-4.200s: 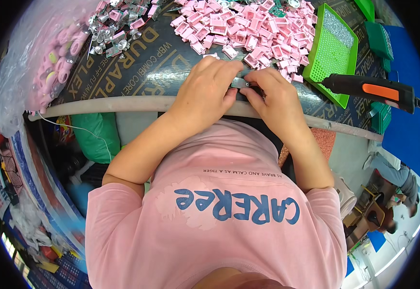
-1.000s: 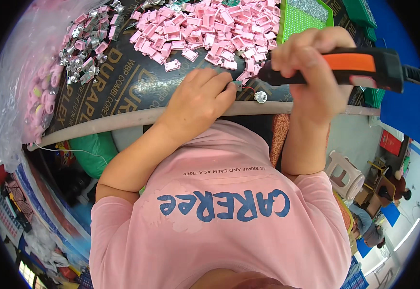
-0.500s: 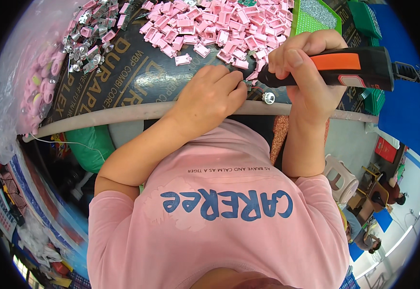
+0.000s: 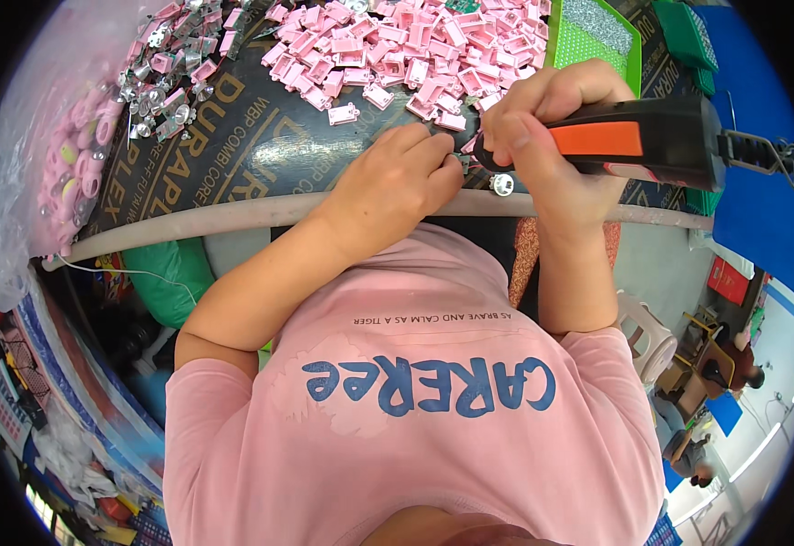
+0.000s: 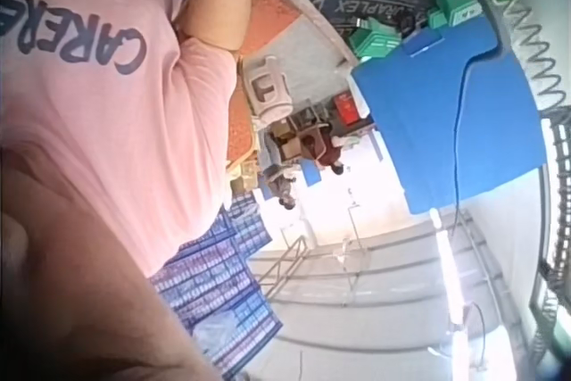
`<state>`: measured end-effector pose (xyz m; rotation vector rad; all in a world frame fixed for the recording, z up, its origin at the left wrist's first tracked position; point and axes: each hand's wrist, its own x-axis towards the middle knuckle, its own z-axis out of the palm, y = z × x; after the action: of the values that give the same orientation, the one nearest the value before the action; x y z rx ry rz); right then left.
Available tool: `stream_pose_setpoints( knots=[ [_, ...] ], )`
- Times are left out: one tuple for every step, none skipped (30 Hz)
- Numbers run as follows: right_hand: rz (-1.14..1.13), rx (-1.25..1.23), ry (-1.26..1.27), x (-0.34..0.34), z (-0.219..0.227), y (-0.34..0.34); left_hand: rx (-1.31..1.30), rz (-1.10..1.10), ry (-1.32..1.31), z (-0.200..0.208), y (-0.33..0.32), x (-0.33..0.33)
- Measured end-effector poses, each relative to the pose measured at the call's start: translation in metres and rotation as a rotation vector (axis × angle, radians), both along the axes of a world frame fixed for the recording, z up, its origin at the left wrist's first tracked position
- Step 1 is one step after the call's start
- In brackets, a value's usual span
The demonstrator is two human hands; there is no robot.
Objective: Use a handheld powered assembly tool to join small pink and silver plastic components at a factory workbench.
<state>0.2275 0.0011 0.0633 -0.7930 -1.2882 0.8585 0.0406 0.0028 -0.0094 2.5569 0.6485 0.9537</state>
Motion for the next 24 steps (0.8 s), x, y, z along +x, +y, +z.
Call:
stream_pose_setpoints(
  knots=[
    [-0.007, 0.002, -0.005, 0.001, 0.001, -0.001, 0.002, -0.007, -0.005, 0.001, 0.001, -0.001],
    [0.017, -0.015, -0.010, 0.001, 0.002, -0.001, -0.026, -0.031, 0.008, 0.004, 0.003, -0.003],
    [0.042, -0.032, -0.012, 0.001, 0.003, -0.003, -0.054, -0.054, 0.025, 0.007, 0.004, -0.007],
    [0.030, -0.027, -0.024, 0.003, 0.006, -0.003, -0.049, -0.066, 0.013, 0.010, 0.006, -0.009],
    [0.074, -0.021, 0.047, 0.005, 0.010, -0.004, -0.091, -0.087, 0.030, 0.012, 0.008, -0.013],
    [0.125, -0.012, 0.123, 0.009, 0.012, -0.003, -0.131, -0.102, 0.051, 0.012, 0.011, -0.017],
    [0.140, 0.109, 0.092, 0.021, 0.020, -0.002, -0.153, -0.104, 0.078, 0.013, 0.013, -0.023],
    [0.146, 0.167, 0.085, 0.039, 0.030, -0.001, -0.157, -0.076, 0.099, 0.017, 0.016, -0.027],
    [-0.010, 0.190, 0.056, 0.056, 0.042, -0.012, -0.160, -0.079, 0.115, 0.022, 0.020, -0.027],
    [-0.181, 0.207, 0.023, 0.072, 0.043, -0.012, -0.182, -0.043, 0.089, 0.024, 0.020, -0.029],
    [-0.310, 0.207, -0.066, 0.094, 0.040, -0.009, -0.177, -0.045, 0.087, 0.025, 0.022, -0.033],
    [-0.461, 0.137, -0.157, 0.109, 0.037, -0.010, -0.195, -0.062, 0.123, 0.026, 0.024, -0.037],
    [-0.613, 0.065, -0.249, 0.118, 0.033, -0.011, -0.213, -0.080, 0.158, 0.028, 0.026, -0.039],
    [-0.632, 0.069, -0.178, 0.124, 0.026, -0.009, -0.211, -0.084, 0.157, 0.029, 0.027, -0.039],
    [-0.634, 0.070, -0.179, 0.126, 0.021, -0.008, -0.207, -0.075, 0.163, 0.030, 0.028, -0.038],
    [-0.606, 0.084, -0.089, 0.128, 0.016, -0.008, -0.204, -0.065, 0.170, 0.031, 0.028, -0.037],
    [-0.577, 0.097, 0.002, 0.130, 0.013, -0.007, -0.204, -0.066, 0.171, 0.034, 0.028, -0.034],
    [-0.580, 0.095, 0.006, 0.129, 0.012, -0.005, -0.176, -0.041, 0.192, 0.038, 0.027, -0.031],
    [-0.594, 0.085, -0.009, 0.128, 0.012, -0.004, -0.147, -0.015, 0.214, 0.041, 0.024, -0.027],
    [-0.607, 0.075, -0.023, 0.128, 0.011, -0.002, -0.148, -0.018, 0.219, 0.041, 0.020, -0.023],
    [-0.579, 0.091, -0.032, 0.132, 0.007, 0.002, -0.119, 0.081, 0.179, 0.041, 0.015, -0.017],
    [-0.580, 0.091, -0.030, 0.134, 0.004, 0.002, -0.091, 0.180, 0.139, 0.040, 0.010, -0.013],
    [-0.587, 0.092, -0.043, 0.135, 0.001, 0.002, -0.090, 0.179, 0.141, 0.039, 0.007, -0.010],
    [-0.588, 0.092, -0.056, 0.136, 0.000, 0.003, -0.186, 0.227, 0.218, 0.039, 0.003, -0.008]
  ],
)
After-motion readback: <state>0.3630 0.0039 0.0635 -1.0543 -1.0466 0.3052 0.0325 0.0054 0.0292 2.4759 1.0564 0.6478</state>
